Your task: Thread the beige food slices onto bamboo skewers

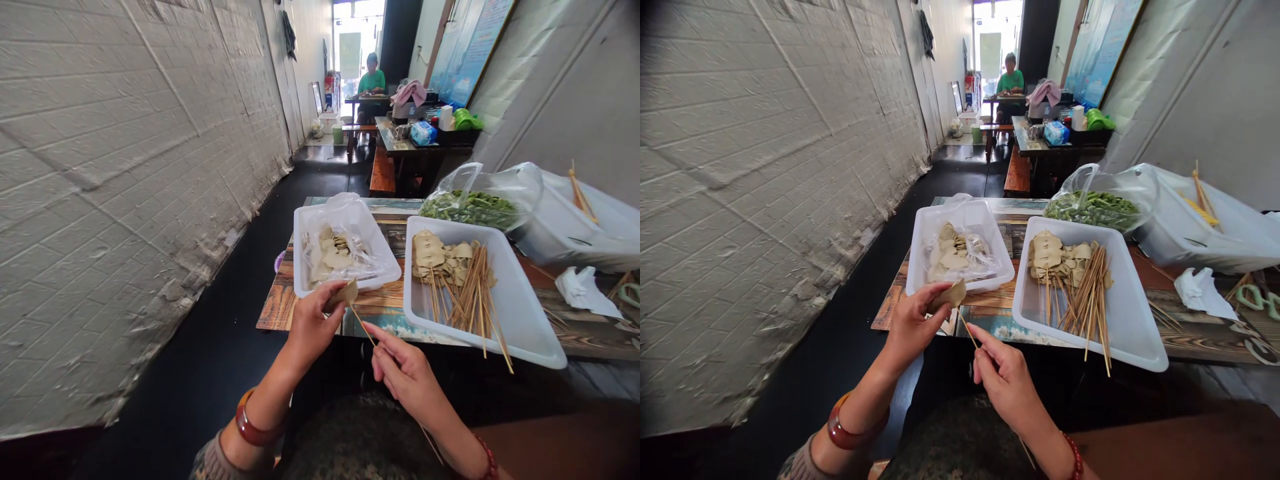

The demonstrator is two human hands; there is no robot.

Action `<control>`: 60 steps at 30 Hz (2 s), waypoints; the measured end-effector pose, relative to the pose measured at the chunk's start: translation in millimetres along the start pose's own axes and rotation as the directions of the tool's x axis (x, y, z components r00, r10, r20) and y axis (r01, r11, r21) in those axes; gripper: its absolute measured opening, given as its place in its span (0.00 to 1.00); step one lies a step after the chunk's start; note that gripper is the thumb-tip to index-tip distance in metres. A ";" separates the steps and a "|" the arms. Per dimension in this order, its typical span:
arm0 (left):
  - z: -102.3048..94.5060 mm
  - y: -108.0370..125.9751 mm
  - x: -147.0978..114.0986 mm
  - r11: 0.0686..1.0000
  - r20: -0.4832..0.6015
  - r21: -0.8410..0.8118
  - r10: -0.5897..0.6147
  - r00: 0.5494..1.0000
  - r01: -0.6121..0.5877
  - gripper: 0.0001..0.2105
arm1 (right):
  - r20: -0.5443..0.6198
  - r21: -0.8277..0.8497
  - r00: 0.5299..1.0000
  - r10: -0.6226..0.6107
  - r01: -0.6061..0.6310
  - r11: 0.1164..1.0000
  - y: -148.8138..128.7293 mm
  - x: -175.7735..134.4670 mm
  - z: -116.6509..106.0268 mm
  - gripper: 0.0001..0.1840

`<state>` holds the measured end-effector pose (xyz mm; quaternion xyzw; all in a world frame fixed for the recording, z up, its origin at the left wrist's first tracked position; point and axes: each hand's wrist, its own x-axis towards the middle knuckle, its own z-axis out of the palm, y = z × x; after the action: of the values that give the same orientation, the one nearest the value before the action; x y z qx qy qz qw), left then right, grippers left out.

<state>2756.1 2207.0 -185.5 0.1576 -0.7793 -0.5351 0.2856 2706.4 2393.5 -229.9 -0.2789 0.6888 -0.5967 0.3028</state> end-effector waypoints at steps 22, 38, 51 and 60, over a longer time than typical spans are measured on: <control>8.0 0.3 0.2 0.962 0.136 -0.221 -0.136 0.981 0.163 0.20 | -0.045 0.033 0.999 -0.030 0.031 0.999 2.5 2.3 -0.7 0.26; 2.8 -2.6 -1.0 0.585 0.338 -0.611 -0.417 0.844 0.534 0.22 | -0.067 0.005 0.997 -0.049 0.049 0.999 3.9 0.0 -3.0 0.25; 11.8 -7.3 0.0 0.609 0.296 -0.628 -0.390 0.872 0.485 0.14 | -0.038 -0.008 0.998 -0.057 0.057 0.998 3.8 -0.5 -2.3 0.27; 9.3 -5.6 1.0 0.582 0.361 -0.625 -0.374 0.854 0.520 0.14 | -0.040 -0.016 0.995 -0.092 0.091 0.996 3.1 -0.2 -3.2 0.26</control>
<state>2749.2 2211.3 -192.9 0.1762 -0.4729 -0.8572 0.1030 2704.0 2396.2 -232.5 -0.3001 0.6855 -0.6107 0.2590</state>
